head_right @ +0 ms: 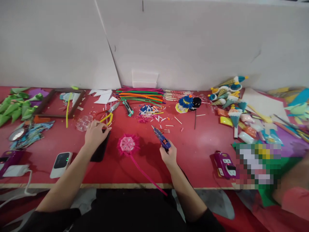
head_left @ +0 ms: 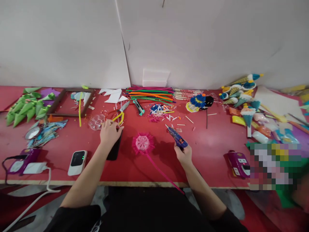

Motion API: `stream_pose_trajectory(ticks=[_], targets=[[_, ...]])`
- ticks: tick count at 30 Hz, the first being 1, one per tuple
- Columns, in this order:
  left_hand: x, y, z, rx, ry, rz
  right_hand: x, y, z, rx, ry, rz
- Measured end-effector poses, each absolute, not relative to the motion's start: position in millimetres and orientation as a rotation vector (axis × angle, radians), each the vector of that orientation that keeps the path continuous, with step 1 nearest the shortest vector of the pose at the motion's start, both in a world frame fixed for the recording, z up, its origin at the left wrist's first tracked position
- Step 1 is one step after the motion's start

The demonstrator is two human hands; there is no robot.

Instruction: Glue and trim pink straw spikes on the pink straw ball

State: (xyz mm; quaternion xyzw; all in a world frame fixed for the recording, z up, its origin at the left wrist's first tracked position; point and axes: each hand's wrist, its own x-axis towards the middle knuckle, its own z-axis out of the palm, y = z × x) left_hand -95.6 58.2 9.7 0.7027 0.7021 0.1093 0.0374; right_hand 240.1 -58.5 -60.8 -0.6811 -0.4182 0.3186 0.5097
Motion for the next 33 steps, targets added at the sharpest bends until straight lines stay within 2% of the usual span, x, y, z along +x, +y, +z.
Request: stream_pose_trajectory(ticks=[12, 25, 33], targets=[[-84, 55, -4, 2.181, 2.210, 0.236, 243, -61, -63, -1.680, -1.007, 0.790], [-87, 9, -4, 2.095, 2.307, 0.213, 246, -62, -70, -1.647, -1.009, 0.790], [-94, 11, 0, 2.176, 2.175, 0.185, 246, -62, -72, -1.634, -0.999, 0.794]])
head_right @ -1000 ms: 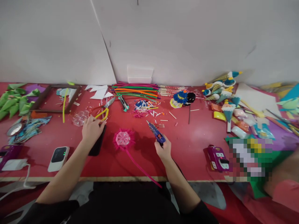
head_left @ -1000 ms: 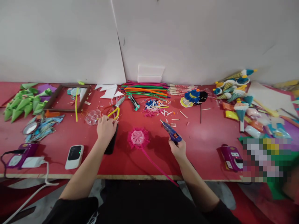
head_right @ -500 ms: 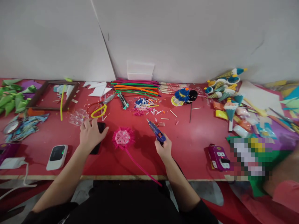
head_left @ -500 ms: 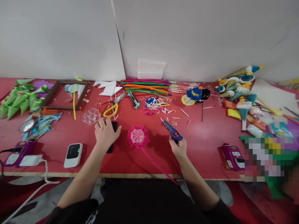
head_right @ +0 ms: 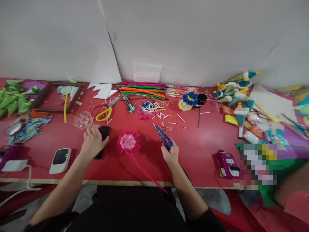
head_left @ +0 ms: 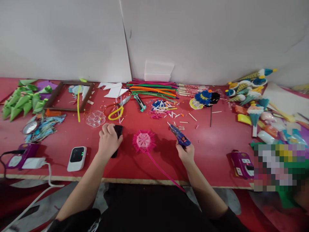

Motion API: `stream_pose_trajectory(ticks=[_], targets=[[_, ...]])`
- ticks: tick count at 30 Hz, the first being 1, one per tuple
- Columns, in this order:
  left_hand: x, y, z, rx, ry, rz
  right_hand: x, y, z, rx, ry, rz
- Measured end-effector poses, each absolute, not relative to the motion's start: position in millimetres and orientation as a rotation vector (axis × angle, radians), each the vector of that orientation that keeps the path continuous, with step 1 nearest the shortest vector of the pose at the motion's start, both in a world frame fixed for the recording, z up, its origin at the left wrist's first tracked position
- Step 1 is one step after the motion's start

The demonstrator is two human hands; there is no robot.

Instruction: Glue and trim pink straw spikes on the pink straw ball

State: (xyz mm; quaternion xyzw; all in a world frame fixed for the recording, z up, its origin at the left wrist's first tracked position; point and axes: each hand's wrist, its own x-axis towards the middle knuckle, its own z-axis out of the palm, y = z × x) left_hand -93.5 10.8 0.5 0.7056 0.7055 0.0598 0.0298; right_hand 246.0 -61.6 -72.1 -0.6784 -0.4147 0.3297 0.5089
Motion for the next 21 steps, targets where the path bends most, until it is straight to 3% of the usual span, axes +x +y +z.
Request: stream_pose_trajectory(ticks=[8, 21], targets=[[-94, 7, 10, 2.122, 2.205, 0.070, 246, -62, -73, -1.641, -0.987, 0.798], [-70, 67, 13, 1.910, 2.354, 0.014, 245, -62, -72, -1.656, -0.979, 0.764]])
